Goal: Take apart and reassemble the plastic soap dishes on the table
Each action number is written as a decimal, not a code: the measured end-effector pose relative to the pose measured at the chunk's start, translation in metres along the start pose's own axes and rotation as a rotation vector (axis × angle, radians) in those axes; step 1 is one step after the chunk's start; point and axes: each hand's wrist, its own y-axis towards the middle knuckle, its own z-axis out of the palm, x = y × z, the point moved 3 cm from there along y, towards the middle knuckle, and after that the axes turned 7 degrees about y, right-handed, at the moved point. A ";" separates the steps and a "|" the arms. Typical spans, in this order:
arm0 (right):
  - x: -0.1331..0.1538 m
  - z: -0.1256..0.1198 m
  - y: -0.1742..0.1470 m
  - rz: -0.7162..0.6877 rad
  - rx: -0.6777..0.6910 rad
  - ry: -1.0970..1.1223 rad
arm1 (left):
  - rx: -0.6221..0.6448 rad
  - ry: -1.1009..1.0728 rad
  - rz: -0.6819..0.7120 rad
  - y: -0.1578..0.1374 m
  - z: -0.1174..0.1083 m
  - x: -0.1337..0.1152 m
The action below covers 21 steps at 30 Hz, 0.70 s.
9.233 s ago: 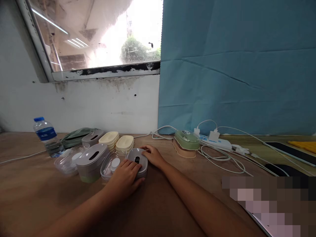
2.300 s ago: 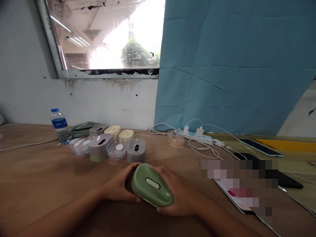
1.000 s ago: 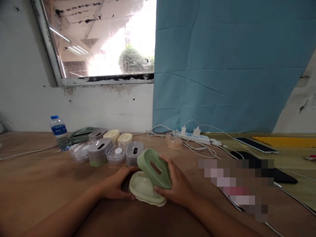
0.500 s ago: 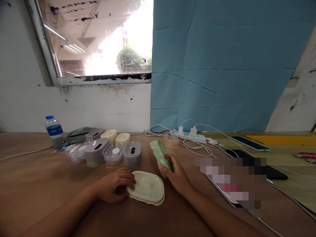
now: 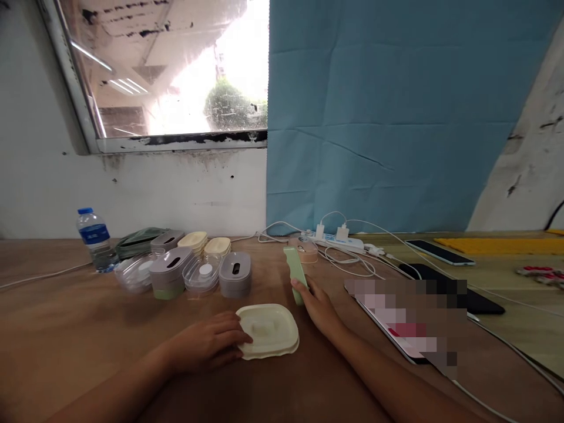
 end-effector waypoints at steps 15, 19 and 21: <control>0.088 0.035 0.025 -0.578 0.452 -0.553 | 0.026 -0.019 -0.019 -0.003 0.006 0.012; 0.113 0.070 0.034 -0.605 0.591 -0.810 | 0.042 0.024 0.002 -0.003 0.011 0.012; 0.117 0.082 0.037 -0.605 0.578 -0.921 | 0.040 0.046 0.023 -0.003 0.012 0.011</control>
